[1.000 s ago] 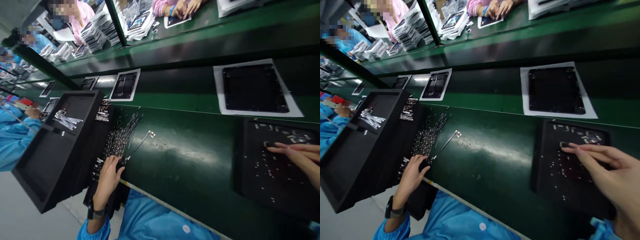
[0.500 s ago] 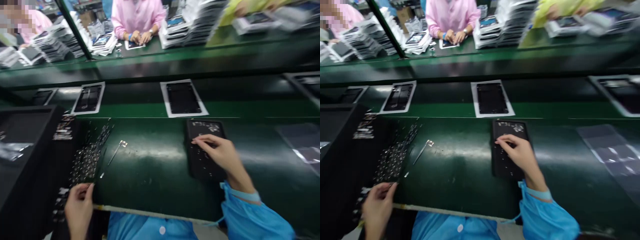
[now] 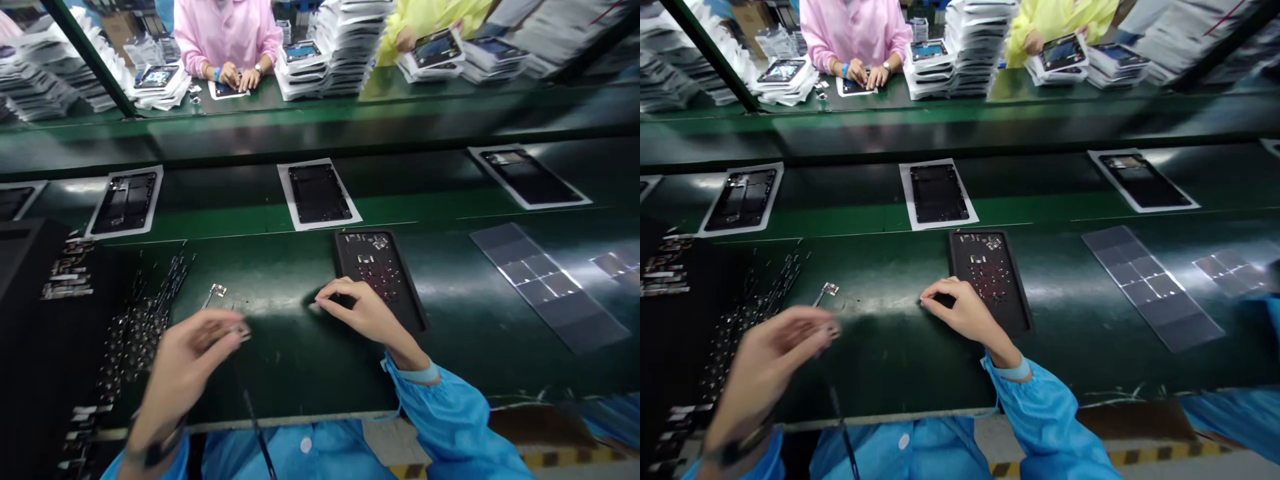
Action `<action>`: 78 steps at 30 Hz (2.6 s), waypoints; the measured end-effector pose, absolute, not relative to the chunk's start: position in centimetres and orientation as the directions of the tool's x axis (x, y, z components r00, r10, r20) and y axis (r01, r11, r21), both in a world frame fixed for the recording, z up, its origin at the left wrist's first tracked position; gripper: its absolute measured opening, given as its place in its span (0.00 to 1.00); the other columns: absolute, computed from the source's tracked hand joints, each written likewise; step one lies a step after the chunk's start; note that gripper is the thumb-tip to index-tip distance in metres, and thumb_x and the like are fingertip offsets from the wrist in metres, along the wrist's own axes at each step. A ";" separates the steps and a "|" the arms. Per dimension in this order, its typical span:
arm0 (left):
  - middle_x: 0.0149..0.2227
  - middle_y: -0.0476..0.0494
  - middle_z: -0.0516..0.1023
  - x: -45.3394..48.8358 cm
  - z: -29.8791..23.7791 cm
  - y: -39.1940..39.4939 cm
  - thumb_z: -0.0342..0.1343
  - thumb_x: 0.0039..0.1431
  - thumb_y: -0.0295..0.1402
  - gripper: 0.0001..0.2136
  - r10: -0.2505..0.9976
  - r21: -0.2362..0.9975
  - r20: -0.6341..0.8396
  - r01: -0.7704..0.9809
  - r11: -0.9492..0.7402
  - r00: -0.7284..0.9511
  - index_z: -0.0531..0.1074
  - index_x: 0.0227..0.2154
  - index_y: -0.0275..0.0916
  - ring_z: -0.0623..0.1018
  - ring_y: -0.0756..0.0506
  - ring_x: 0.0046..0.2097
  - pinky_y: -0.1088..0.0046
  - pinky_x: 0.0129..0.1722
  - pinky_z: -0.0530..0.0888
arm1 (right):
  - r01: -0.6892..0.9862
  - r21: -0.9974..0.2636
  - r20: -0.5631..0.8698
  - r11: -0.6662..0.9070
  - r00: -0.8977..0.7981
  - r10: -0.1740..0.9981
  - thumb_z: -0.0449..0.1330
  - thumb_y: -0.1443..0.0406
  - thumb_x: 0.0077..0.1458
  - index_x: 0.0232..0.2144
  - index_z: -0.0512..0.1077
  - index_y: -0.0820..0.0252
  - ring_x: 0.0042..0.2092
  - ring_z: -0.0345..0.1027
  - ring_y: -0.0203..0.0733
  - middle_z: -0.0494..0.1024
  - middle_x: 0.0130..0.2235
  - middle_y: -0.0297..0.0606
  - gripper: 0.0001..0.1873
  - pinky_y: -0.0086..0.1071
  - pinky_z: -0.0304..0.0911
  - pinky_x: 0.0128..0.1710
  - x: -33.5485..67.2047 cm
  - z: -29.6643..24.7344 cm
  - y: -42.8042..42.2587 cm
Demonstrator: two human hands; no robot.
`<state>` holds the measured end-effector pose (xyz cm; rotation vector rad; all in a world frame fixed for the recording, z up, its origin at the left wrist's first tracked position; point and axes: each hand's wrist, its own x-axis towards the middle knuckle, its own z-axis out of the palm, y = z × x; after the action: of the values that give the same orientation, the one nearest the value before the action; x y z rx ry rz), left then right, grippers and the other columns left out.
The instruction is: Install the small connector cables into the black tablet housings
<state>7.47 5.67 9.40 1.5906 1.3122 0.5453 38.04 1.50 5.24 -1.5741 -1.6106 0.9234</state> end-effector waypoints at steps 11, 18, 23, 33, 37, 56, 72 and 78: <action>0.30 0.44 0.81 15.4 2.7 8.8 0.64 0.49 0.30 0.08 0.627 0.928 -0.371 0.293 0.229 0.685 0.80 0.33 0.35 0.78 0.47 0.33 0.71 0.35 0.73 | 0.253 -0.955 -0.226 -0.151 -0.298 0.927 0.61 0.65 0.55 0.27 0.77 0.61 0.34 0.75 0.41 0.82 0.30 0.37 0.07 0.32 0.67 0.38 34.9 3.0 2.0; 0.28 0.44 0.81 15.5 2.9 9.1 0.64 0.49 0.29 0.04 0.619 0.922 -0.383 0.320 0.217 0.685 0.78 0.28 0.35 0.77 0.47 0.32 0.72 0.34 0.72 | 0.266 -0.952 -0.246 -0.154 -0.363 0.899 0.61 0.66 0.56 0.27 0.78 0.60 0.36 0.76 0.40 0.83 0.30 0.36 0.08 0.33 0.67 0.43 35.3 3.2 2.1; 0.29 0.44 0.81 15.4 2.7 9.0 0.64 0.49 0.29 0.03 0.626 0.923 -0.381 0.314 0.221 0.680 0.78 0.27 0.35 0.78 0.47 0.32 0.71 0.35 0.73 | 0.286 -0.942 -0.273 -0.173 -0.362 0.891 0.61 0.63 0.57 0.27 0.78 0.59 0.34 0.74 0.39 0.83 0.30 0.36 0.09 0.33 0.67 0.42 35.3 3.0 2.2; 0.28 0.45 0.80 15.5 2.6 8.9 0.65 0.49 0.29 0.04 0.621 0.911 -0.409 0.332 0.243 0.668 0.78 0.27 0.35 0.78 0.47 0.31 0.72 0.32 0.72 | 0.282 -0.934 -0.303 -0.218 -0.306 0.903 0.61 0.64 0.56 0.26 0.77 0.59 0.35 0.75 0.39 0.83 0.30 0.35 0.08 0.32 0.67 0.40 35.1 3.0 1.9; 0.27 0.45 0.80 15.5 2.7 8.7 0.65 0.49 0.29 0.03 0.649 0.908 -0.407 0.362 0.210 0.643 0.78 0.27 0.35 0.76 0.48 0.30 0.72 0.31 0.71 | 0.262 -0.931 -0.326 -0.253 -0.287 0.901 0.61 0.64 0.55 0.28 0.77 0.60 0.32 0.75 0.39 0.82 0.28 0.35 0.07 0.31 0.66 0.37 34.9 2.8 1.8; 0.25 0.45 0.80 15.5 2.6 8.6 0.65 0.49 0.29 0.02 0.666 0.886 -0.430 0.428 0.180 0.609 0.79 0.27 0.36 0.75 0.48 0.28 0.72 0.30 0.70 | 0.341 -0.904 -0.342 -0.259 -0.214 0.915 0.60 0.69 0.55 0.27 0.75 0.59 0.31 0.76 0.39 0.82 0.27 0.34 0.06 0.31 0.65 0.36 34.1 2.5 1.5; 0.25 0.44 0.80 15.8 2.3 8.3 0.64 0.48 0.29 0.02 0.666 0.857 -0.479 0.468 0.216 0.571 0.79 0.26 0.35 0.76 0.47 0.28 0.72 0.30 0.69 | 0.436 -0.870 -0.324 -0.230 -0.154 0.933 0.60 0.70 0.55 0.26 0.76 0.60 0.29 0.75 0.38 0.82 0.26 0.33 0.07 0.31 0.64 0.39 33.6 2.7 1.2; 0.24 0.45 0.80 15.5 2.3 8.7 0.66 0.45 0.30 0.04 0.668 0.872 -0.485 0.368 0.323 0.564 0.79 0.25 0.36 0.76 0.48 0.27 0.73 0.29 0.70 | 0.366 -0.899 -0.319 -0.241 -0.169 0.932 0.60 0.69 0.56 0.27 0.76 0.60 0.32 0.77 0.38 0.83 0.29 0.34 0.07 0.30 0.65 0.39 33.8 2.8 1.2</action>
<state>15.52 8.70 2.31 1.2844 1.0196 0.2500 33.77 1.23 2.78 -1.5794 -1.4944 1.4207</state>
